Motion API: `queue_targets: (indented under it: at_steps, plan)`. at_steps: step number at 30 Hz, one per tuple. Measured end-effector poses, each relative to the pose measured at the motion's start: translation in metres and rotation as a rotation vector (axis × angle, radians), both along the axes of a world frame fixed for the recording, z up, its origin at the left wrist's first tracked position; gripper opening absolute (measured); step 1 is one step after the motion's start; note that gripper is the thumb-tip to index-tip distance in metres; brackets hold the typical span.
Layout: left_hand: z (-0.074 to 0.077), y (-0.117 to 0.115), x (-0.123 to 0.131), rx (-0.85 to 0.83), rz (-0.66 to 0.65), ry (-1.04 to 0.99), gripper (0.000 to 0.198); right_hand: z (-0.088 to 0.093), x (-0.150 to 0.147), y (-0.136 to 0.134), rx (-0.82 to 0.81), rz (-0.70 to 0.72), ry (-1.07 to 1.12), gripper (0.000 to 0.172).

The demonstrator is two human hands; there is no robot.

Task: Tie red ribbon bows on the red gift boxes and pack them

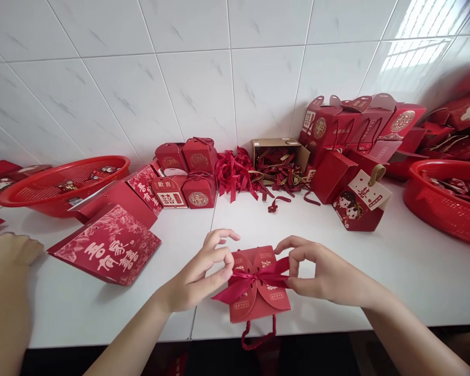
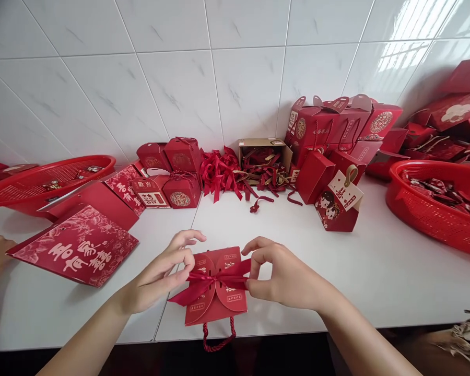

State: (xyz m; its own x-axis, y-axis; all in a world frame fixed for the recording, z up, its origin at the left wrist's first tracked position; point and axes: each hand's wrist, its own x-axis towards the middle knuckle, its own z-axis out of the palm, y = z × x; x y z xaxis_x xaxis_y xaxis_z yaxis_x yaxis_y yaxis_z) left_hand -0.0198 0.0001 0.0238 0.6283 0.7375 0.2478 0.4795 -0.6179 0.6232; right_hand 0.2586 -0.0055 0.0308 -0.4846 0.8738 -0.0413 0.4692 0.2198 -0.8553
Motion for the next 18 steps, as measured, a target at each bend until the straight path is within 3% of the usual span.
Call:
queue_targets:
  at_steps: [2,7,10,12,14,16,18]
  plan:
    - [0.0,0.005,0.0,0.085,-0.016,0.077,0.019,0.001,0.002,-0.002,-0.029,-0.004,-0.041,0.014]
    - [-0.005,0.011,0.001,0.715,0.139,0.319,0.01,0.001,0.002,-0.002,-0.07,0.008,-0.079,0.015]
    - [-0.008,0.01,0.003,0.858,0.268,0.391,0.007,-0.002,-0.002,-0.002,-0.073,0.01,-0.061,0.013]
    - [-0.012,0.009,0.004,0.797,0.317,0.394,0.008,-0.004,-0.002,-0.003,-0.074,-0.007,-0.078,0.013]
    - [-0.018,0.007,0.003,0.62,0.302,0.301,0.008,-0.003,0.004,-0.004,-0.071,-0.008,-0.119,0.013]
    - [-0.027,0.003,0.002,0.44,0.322,0.045,0.024,0.002,0.016,-0.003,-0.051,0.017,-0.156,0.017]
    - [-0.036,-0.003,0.0,0.281,0.42,-0.271,0.035,0.008,0.028,0.0,-0.012,0.035,-0.142,0.029]
